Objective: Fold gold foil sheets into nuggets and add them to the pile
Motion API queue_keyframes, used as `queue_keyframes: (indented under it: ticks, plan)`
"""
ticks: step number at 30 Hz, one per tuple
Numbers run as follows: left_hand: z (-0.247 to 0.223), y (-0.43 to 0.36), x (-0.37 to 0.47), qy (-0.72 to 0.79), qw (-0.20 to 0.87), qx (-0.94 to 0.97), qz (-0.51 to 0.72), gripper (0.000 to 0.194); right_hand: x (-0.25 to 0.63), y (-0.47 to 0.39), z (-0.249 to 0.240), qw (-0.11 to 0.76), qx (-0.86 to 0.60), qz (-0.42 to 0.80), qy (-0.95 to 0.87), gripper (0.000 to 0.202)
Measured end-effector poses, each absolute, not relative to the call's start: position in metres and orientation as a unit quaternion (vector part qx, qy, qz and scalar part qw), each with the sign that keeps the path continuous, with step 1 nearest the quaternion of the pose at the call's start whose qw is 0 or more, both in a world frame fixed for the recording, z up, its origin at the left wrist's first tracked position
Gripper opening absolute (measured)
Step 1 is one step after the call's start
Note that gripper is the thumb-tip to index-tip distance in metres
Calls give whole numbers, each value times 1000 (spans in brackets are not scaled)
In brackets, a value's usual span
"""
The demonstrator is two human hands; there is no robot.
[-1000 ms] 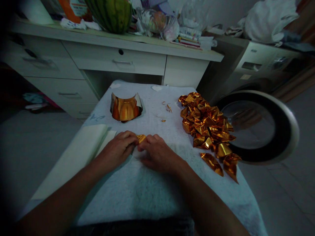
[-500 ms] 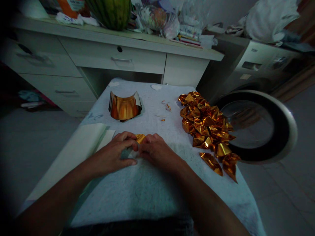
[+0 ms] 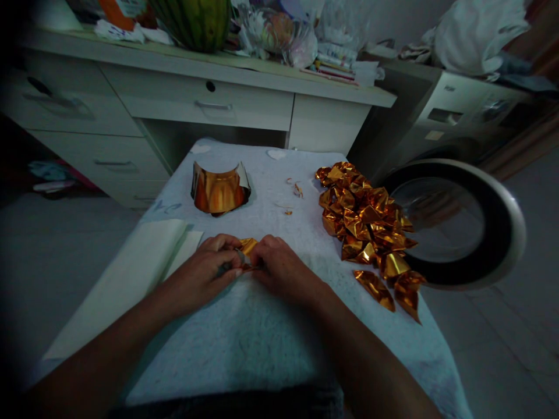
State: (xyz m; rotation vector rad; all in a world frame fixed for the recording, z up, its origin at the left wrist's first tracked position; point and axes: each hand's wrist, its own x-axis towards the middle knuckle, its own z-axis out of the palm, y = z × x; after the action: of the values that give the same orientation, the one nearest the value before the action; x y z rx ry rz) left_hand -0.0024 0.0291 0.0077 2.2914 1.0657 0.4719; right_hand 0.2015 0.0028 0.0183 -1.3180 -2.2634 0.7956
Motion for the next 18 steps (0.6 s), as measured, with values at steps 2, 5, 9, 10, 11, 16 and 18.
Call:
queue_keyframes:
  ticks: [2,5,9,10,11,16,18]
  plan:
    - [7,29,-2,404,277,853,181,10,200,3,18,201,-482,288,-803,12]
    - [5,29,-1,408,275,850,190,11,198,4,17,207,-486,286,-799,12]
    - [3,29,2,415,261,851,190,12,195,5,16,223,-490,275,-797,14]
    - [3,29,3,417,256,851,190,12,195,6,16,230,-494,272,-793,15]
    - [2,29,4,419,251,852,191,11,194,6,15,236,-497,272,-790,17]
    - [-1,29,7,430,233,848,205,9,192,6,11,250,-511,268,-778,21]
    - [-3,28,8,434,230,845,210,9,191,6,11,250,-520,262,-774,21]
